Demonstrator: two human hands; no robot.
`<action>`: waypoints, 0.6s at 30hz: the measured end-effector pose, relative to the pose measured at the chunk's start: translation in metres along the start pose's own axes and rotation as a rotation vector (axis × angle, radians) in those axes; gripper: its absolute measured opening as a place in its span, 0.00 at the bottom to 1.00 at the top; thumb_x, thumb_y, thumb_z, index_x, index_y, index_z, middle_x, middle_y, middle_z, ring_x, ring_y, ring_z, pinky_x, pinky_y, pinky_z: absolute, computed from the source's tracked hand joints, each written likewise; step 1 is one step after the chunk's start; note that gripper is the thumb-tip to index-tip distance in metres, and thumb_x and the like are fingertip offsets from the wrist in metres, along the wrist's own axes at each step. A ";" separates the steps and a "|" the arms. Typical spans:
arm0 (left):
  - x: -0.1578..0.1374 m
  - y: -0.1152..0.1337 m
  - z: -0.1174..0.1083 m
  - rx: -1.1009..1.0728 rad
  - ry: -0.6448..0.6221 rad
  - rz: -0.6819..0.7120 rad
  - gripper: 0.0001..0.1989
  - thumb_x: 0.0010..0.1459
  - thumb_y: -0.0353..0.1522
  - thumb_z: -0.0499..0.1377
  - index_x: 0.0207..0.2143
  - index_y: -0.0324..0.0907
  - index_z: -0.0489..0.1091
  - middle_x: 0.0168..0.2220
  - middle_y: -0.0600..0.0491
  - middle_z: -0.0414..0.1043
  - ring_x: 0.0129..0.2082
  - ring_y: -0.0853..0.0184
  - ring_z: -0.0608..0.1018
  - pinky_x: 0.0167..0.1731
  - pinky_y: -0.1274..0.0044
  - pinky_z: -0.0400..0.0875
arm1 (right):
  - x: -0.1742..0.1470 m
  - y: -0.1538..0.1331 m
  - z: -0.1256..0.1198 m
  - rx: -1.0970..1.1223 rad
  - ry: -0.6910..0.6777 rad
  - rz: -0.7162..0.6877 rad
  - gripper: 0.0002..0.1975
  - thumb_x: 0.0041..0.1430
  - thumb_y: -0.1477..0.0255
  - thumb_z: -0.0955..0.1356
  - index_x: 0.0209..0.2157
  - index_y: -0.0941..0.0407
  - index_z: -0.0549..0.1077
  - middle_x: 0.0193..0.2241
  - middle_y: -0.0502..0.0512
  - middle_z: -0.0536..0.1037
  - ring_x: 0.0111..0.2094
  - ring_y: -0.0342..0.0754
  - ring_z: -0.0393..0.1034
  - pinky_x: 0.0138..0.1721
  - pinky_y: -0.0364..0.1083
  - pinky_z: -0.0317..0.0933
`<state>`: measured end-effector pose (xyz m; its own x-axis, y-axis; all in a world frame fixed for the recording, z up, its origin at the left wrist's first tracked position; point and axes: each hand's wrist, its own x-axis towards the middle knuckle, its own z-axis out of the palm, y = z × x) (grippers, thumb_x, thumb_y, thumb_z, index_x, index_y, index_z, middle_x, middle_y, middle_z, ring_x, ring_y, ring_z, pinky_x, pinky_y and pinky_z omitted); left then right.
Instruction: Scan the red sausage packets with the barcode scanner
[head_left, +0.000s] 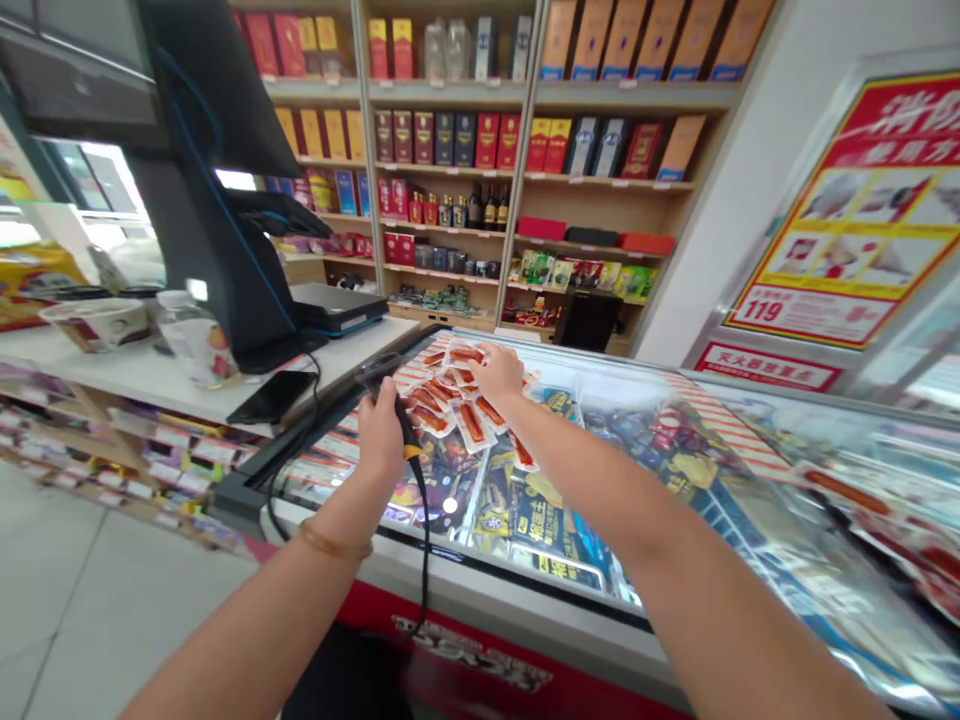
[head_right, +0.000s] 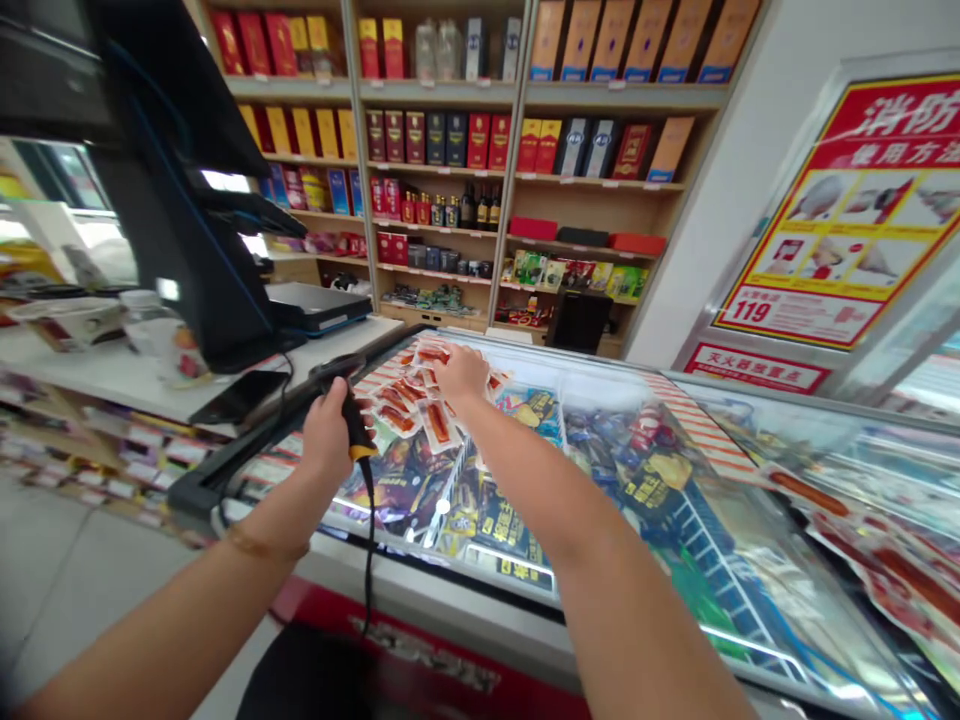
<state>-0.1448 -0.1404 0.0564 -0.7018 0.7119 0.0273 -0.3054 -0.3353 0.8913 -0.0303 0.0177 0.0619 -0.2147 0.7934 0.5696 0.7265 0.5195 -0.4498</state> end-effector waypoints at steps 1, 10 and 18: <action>0.001 0.001 -0.001 -0.004 0.003 -0.009 0.16 0.58 0.45 0.59 0.34 0.44 0.58 0.23 0.60 0.68 0.14 0.74 0.68 0.13 0.82 0.64 | -0.002 -0.005 0.008 -0.032 -0.016 0.008 0.18 0.60 0.67 0.66 0.51 0.53 0.78 0.49 0.58 0.78 0.54 0.59 0.65 0.56 0.56 0.56; -0.025 -0.011 0.041 -0.064 -0.152 -0.076 0.19 0.55 0.47 0.61 0.34 0.44 0.58 0.22 0.61 0.67 0.13 0.75 0.67 0.13 0.81 0.62 | -0.022 0.038 -0.016 -0.061 -0.009 -0.017 0.15 0.62 0.62 0.66 0.46 0.50 0.79 0.50 0.57 0.77 0.56 0.59 0.60 0.56 0.57 0.52; -0.093 -0.068 0.137 -0.052 -0.426 -0.271 0.21 0.53 0.48 0.62 0.36 0.44 0.59 0.23 0.61 0.68 0.13 0.75 0.68 0.14 0.82 0.61 | -0.074 0.212 -0.127 -0.328 0.131 0.314 0.18 0.60 0.71 0.66 0.51 0.54 0.75 0.52 0.62 0.74 0.57 0.61 0.61 0.56 0.59 0.55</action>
<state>0.0296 -0.0993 0.0557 -0.2711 0.9625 -0.0096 -0.4795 -0.1264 0.8684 0.2228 0.0293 0.0119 0.1172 0.8386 0.5320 0.9154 0.1165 -0.3853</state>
